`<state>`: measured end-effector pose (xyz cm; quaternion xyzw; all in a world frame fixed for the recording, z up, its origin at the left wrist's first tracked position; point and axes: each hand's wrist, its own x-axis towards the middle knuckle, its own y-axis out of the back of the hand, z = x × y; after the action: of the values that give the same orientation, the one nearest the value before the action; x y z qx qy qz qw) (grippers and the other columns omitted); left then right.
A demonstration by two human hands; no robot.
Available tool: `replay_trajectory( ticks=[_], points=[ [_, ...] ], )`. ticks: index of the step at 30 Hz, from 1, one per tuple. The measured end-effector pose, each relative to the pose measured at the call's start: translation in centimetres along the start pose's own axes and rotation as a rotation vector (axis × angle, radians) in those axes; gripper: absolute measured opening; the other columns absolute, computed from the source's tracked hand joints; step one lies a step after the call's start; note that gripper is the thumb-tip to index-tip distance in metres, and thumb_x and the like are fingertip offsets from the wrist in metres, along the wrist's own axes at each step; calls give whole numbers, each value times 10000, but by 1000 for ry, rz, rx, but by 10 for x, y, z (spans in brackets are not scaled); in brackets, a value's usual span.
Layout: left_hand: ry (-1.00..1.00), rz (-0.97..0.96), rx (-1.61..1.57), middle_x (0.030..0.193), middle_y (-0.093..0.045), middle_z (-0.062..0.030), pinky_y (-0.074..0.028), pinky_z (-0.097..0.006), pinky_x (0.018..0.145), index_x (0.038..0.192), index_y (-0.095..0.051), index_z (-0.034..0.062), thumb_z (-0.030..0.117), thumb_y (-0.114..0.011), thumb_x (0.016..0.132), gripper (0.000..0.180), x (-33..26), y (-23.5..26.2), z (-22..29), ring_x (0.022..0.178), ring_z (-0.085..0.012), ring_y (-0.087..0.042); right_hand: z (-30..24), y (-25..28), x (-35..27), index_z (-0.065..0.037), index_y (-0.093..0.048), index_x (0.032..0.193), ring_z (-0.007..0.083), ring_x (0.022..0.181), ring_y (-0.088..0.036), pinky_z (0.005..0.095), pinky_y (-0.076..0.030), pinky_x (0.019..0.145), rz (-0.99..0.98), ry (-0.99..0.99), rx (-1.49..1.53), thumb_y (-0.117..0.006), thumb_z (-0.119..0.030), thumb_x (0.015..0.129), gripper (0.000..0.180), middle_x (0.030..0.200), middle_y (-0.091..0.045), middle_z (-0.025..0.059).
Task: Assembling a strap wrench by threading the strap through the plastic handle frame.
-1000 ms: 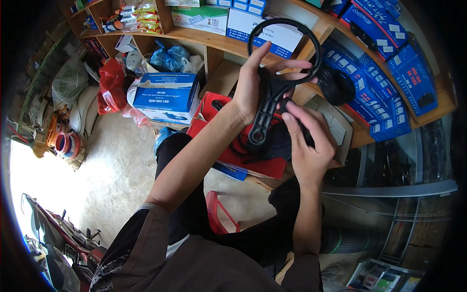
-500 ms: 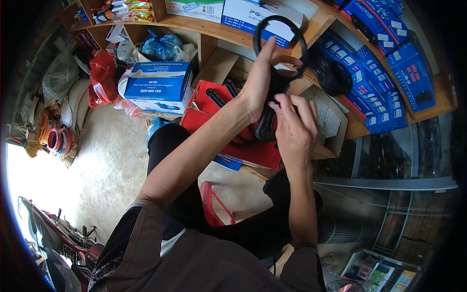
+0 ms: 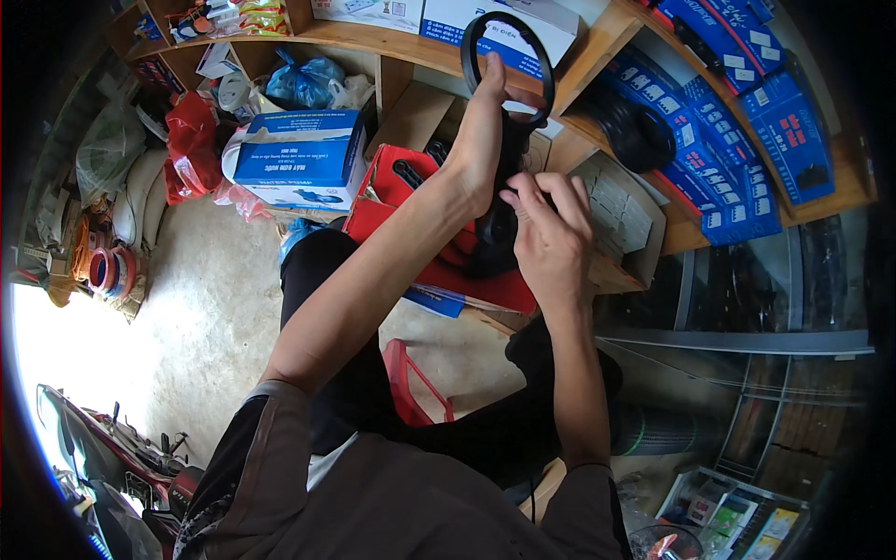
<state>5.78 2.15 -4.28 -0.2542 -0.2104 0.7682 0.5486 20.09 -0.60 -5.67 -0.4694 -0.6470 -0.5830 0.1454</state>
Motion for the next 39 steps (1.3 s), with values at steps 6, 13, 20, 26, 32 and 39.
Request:
replay_trajectory(
  ticks=[6,13,20,26,32,39],
  points=[
    [55,-128,116,854,-513,-69,-382,-301,594,1057,-607,59,810,-308,990,811,-15,-14,-1,665,-128,-449,11,5,3,-3,-722,1041,299,835,-585,433,-496,722,62,-33,-153,-724,130,781,292,931,-643,81],
    [15,-332,14,980,-667,-113,-431,-269,605,1157,-623,55,842,-314,962,868,-15,-3,18,713,-150,-523,4,22,7,14,-713,1025,283,835,-613,400,-502,736,-38,-30,210,-751,122,794,258,916,-645,93],
    [-1,-605,-196,1086,-694,-207,-436,-275,588,1228,-627,-2,908,-263,912,1029,-17,-7,27,740,-155,-550,-12,53,5,38,-705,1063,180,900,-653,289,-497,857,58,-266,255,-774,-71,934,182,966,-691,86],
    [6,-646,-275,1112,-695,-204,-457,-269,685,1233,-641,7,873,-282,933,984,-20,-9,22,747,-167,-549,-15,47,1,16,-703,1086,173,945,-671,298,-516,880,122,-373,270,-801,-48,908,213,1022,-715,78],
    [-85,-470,-146,1067,-698,-153,-434,-279,678,1150,-676,33,847,-327,949,908,-19,-19,9,768,-148,-512,-1,28,2,7,-703,1067,298,860,-646,391,-506,760,113,-41,-47,-782,-17,894,192,947,-668,122],
    [23,-277,-235,1007,-677,-107,-455,-277,754,1161,-668,53,756,-391,1002,772,-13,-7,8,826,-161,-531,4,12,-4,24,-699,1059,300,822,-601,408,-474,703,71,-16,34,-766,11,879,192,919,-638,115]
  ],
)
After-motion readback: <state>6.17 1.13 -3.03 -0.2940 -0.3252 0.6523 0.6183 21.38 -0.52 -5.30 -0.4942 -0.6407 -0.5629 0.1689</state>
